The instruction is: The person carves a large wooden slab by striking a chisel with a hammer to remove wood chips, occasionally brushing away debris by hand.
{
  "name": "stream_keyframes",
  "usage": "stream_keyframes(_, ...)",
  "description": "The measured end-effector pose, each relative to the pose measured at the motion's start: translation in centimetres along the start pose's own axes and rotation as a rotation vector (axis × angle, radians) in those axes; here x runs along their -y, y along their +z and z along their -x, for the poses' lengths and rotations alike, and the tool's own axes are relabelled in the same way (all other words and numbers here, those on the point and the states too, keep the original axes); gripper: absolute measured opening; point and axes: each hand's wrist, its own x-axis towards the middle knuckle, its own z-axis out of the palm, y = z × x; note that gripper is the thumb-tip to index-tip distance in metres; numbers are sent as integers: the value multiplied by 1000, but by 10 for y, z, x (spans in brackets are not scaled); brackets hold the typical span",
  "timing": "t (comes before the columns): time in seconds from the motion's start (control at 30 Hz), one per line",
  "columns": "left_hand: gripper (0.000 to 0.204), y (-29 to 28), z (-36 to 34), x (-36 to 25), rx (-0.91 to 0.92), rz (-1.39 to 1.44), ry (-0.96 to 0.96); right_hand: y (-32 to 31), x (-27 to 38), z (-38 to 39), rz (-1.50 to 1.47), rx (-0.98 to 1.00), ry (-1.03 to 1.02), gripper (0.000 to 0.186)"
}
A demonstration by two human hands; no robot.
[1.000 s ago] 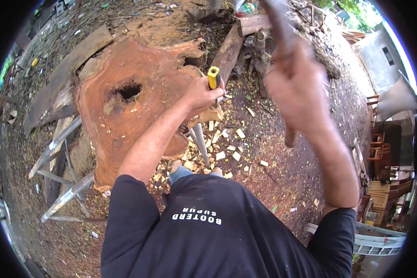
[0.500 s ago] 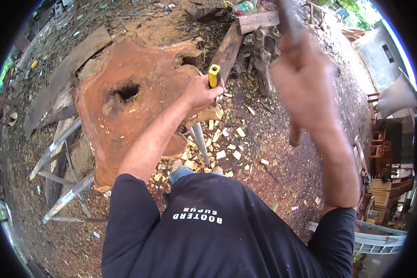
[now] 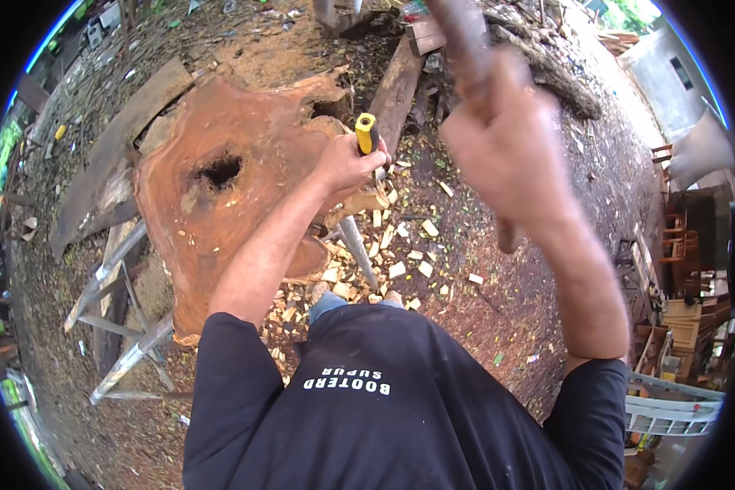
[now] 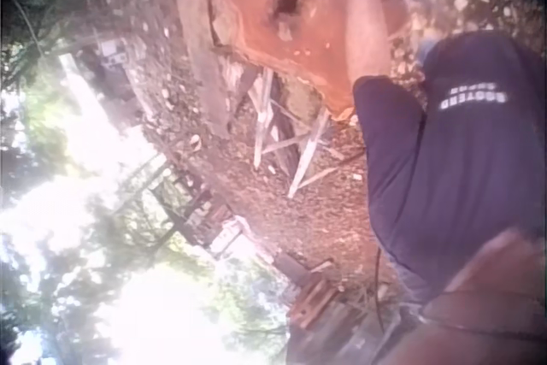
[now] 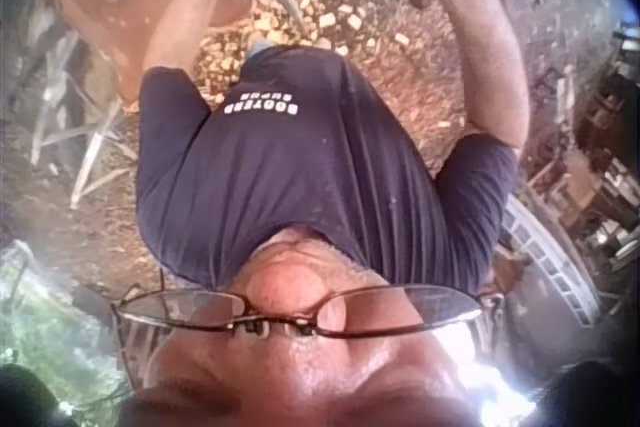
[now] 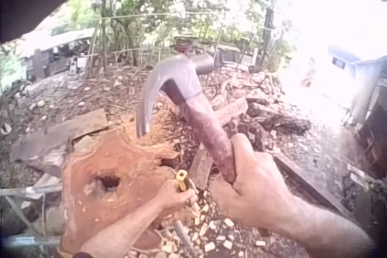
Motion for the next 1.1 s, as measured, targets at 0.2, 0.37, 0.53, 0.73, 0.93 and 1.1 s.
stream_keyframes(0.2, 22, 13, 5, -7, 28, -115, -85, 38, -65, 14, 273, 579, 273, 37)
stream_keyframes(0.37, 19, 11, 9, -1, 4, -70, -113, 1, -26, 4, 104, 328, 243, 33)
stream_keyframes(0.53, 16, 15, 12, -22, 4, -50, -144, 49, -55, 30, 197, 457, 149, 31)
stream_keyframes(0.73, 21, 40, 9, 2, 45, -411, -49, 69, -117, 72, 89, 574, 482, 41)
stream_keyframes(0.93, 20, 135, -20, -16, 383, -852, 55, 77, -168, 165, -471, 254, 859, 26)
stream_keyframes(1.1, 24, 214, 2, 41, 582, -955, 141, 82, -202, 261, -655, 72, 1089, 20)
